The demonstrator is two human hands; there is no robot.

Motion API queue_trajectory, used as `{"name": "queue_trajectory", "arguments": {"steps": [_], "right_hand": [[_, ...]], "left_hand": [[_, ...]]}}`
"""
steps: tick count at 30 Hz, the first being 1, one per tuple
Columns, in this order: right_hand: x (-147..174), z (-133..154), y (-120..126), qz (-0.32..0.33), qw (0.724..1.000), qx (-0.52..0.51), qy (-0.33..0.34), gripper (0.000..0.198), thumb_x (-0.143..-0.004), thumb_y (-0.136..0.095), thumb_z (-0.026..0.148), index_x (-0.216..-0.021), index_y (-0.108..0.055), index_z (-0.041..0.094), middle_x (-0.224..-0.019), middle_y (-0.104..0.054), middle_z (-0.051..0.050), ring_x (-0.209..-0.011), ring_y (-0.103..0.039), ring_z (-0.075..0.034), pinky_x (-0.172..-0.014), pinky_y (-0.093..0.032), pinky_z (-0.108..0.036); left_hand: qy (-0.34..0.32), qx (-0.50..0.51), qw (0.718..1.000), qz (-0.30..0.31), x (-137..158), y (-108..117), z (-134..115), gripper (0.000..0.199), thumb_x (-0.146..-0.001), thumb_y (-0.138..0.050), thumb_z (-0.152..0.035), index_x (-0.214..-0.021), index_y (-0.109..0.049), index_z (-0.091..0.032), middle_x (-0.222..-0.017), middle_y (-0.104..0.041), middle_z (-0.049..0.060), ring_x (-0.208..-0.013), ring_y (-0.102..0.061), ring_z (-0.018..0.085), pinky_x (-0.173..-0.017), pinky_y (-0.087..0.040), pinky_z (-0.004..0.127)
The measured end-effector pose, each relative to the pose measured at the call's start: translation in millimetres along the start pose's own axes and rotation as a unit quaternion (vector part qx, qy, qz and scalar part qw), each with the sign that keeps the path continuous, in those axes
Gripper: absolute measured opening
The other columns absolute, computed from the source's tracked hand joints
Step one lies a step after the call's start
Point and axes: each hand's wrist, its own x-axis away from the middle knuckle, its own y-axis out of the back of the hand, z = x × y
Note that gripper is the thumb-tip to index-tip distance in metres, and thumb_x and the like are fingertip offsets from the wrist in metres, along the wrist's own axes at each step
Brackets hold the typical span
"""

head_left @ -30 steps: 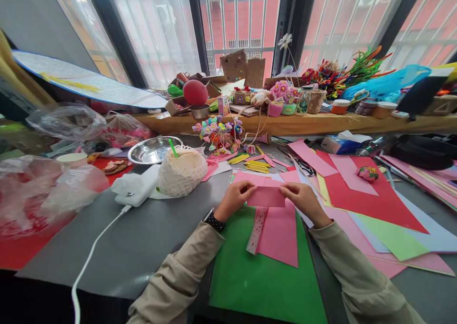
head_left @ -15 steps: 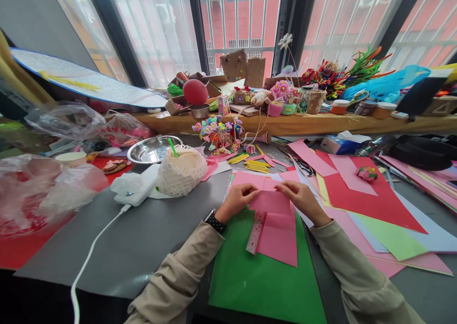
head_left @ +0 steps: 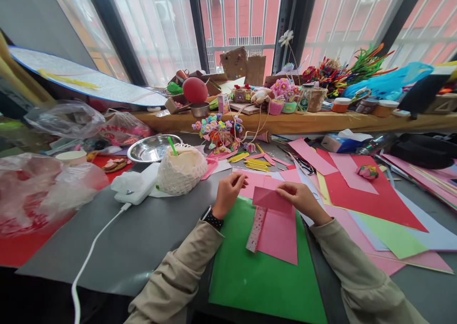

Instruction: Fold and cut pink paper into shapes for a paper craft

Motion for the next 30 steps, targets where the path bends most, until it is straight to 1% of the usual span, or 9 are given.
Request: {"name": "queue_trajectory", "arguments": {"steps": [1,2,5,7,11,17,23,28,30], "right_hand": [[0.2,1.5,-1.7,0.01,1.0,-0.006,0.006,0.023,-0.074,-0.045,0.035,-0.071,-0.061,0.018,-0.072,-0.063,-0.002,-0.065,-0.055,-0.015,-0.057,-0.04,-0.024],[0.4,3.3,-3.7,0.022,1.0,-0.013,0.014,0.023,-0.074,-0.045,0.035,-0.072,-0.061,0.018,-0.073,-0.063,-0.002,-0.065,-0.055,-0.015,-0.058,-0.04,-0.024],[0.9,8.3,-9.1,0.05,0.998,-0.027,0.034,0.023,-0.074,-0.045,0.033,-0.073,-0.062,0.019,-0.072,-0.064,-0.001,-0.064,-0.055,-0.014,-0.057,-0.041,-0.023],[1.0,9.4,-10.2,0.052,0.998,-0.028,0.035,0.022,-0.074,-0.045,0.032,-0.073,-0.062,0.018,-0.072,-0.064,-0.001,-0.065,-0.055,-0.014,-0.059,-0.041,-0.023],[1.1,7.2,-6.9,0.048,0.998,-0.041,0.023,0.022,-0.074,-0.047,0.033,-0.073,-0.062,0.018,-0.073,-0.064,-0.002,-0.068,-0.056,-0.015,-0.062,-0.042,-0.024],[1.1,5.4,-5.9,0.055,0.997,-0.042,0.028,0.02,-0.073,-0.048,0.032,-0.073,-0.063,0.018,-0.074,-0.064,-0.002,-0.069,-0.057,-0.015,-0.062,-0.042,-0.024],[-0.5,0.0,-1.6,0.032,0.995,-0.091,-0.013,0.022,-0.073,-0.048,0.032,-0.074,-0.062,0.015,-0.071,-0.063,-0.003,-0.064,-0.057,-0.015,-0.058,-0.044,-0.023],[-2.7,-9.4,-0.6,0.015,0.994,-0.105,-0.03,0.023,-0.073,-0.048,0.032,-0.072,-0.063,0.015,-0.068,-0.063,-0.003,-0.064,-0.058,-0.016,-0.059,-0.044,-0.025],[-3.6,-12.3,-0.8,0.002,0.992,-0.116,-0.044,0.022,-0.073,-0.047,0.031,-0.071,-0.062,0.014,-0.065,-0.063,-0.004,-0.063,-0.058,-0.016,-0.06,-0.044,-0.025]], "left_hand": [[-0.013,-0.004,1.0,-0.003,0.3,-0.3,0.2,0.027,-0.078,-0.042,-0.035,-0.079,-0.057,-0.012,-0.07,-0.06,0.005,-0.063,-0.057,0.012,-0.059,-0.044,0.021],[-0.028,-0.014,0.999,0.015,0.8,-1.0,0.1,0.027,-0.077,-0.043,-0.035,-0.082,-0.057,-0.012,-0.073,-0.061,0.005,-0.065,-0.057,0.013,-0.06,-0.044,0.022],[-0.068,-0.061,0.986,0.143,3.3,-4.7,-1.4,0.024,-0.075,-0.048,-0.034,-0.083,-0.06,-0.014,-0.076,-0.062,0.004,-0.067,-0.055,0.012,-0.059,-0.042,0.02],[-0.084,-0.098,0.975,0.182,4.5,-6.3,-2.7,0.022,-0.075,-0.048,-0.031,-0.077,-0.061,-0.014,-0.072,-0.062,0.003,-0.064,-0.053,0.012,-0.058,-0.04,0.019],[-0.078,-0.123,0.977,0.157,4.5,-5.3,-4.7,0.023,-0.076,-0.045,-0.028,-0.073,-0.061,-0.012,-0.069,-0.061,0.003,-0.062,-0.051,0.011,-0.057,-0.038,0.019],[-0.078,-0.11,0.971,0.196,4.1,-3.7,-4.6,0.019,-0.074,-0.049,-0.026,-0.073,-0.062,-0.012,-0.07,-0.062,0.003,-0.064,-0.052,0.012,-0.057,-0.037,0.019],[-0.072,-0.127,0.982,0.12,1.2,4.3,-8.6,0.023,-0.075,-0.048,-0.03,-0.072,-0.061,-0.012,-0.07,-0.062,0.002,-0.062,-0.051,0.011,-0.056,-0.036,0.018],[-0.065,-0.113,0.986,0.107,-0.4,6.7,-7.3,0.024,-0.075,-0.048,-0.033,-0.07,-0.06,-0.012,-0.067,-0.06,0.002,-0.061,-0.049,0.011,-0.055,-0.035,0.018],[-0.054,-0.1,0.989,0.09,-1.1,6.9,-5.6,0.025,-0.074,-0.048,-0.033,-0.068,-0.059,-0.012,-0.064,-0.058,0.001,-0.059,-0.047,0.01,-0.053,-0.034,0.018]]}}
